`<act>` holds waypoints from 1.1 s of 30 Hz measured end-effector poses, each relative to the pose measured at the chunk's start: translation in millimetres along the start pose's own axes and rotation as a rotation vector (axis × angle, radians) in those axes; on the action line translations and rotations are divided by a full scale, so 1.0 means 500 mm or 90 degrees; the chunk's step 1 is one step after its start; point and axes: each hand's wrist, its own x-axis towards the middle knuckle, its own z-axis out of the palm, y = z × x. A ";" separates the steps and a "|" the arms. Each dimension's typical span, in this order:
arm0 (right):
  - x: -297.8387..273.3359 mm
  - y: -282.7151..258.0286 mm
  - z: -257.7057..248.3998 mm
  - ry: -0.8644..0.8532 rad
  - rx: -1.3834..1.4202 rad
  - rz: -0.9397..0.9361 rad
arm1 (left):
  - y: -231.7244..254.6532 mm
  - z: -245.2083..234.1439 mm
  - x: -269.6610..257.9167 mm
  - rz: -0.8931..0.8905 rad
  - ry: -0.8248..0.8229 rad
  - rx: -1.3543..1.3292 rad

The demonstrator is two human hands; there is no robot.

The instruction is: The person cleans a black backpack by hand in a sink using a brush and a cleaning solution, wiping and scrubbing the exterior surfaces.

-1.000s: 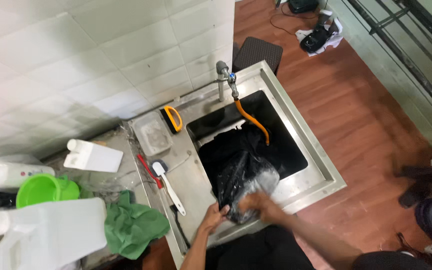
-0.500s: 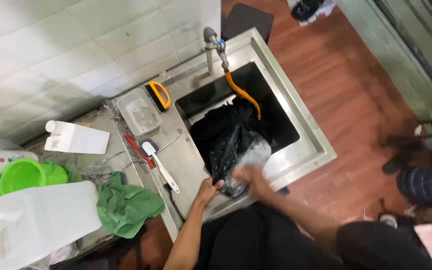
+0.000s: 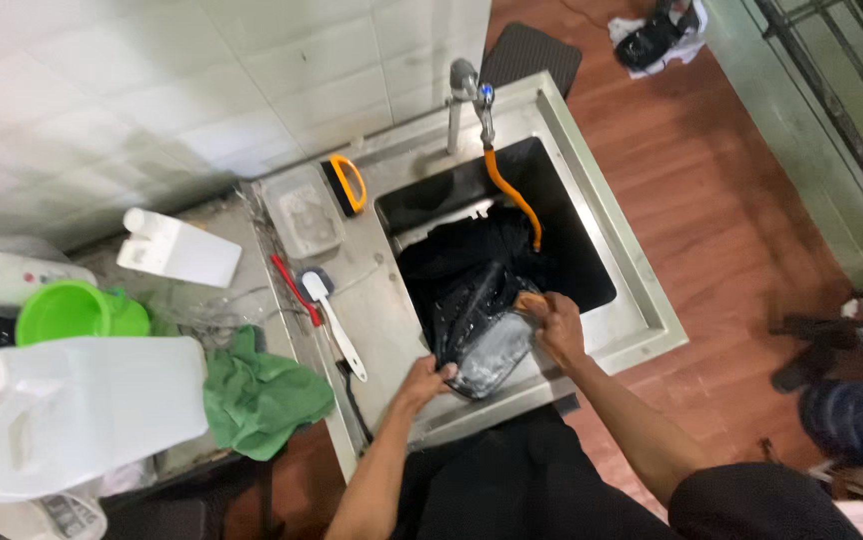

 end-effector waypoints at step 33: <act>0.020 -0.339 0.059 0.114 0.342 0.270 | -0.030 0.002 0.076 -0.048 0.250 0.359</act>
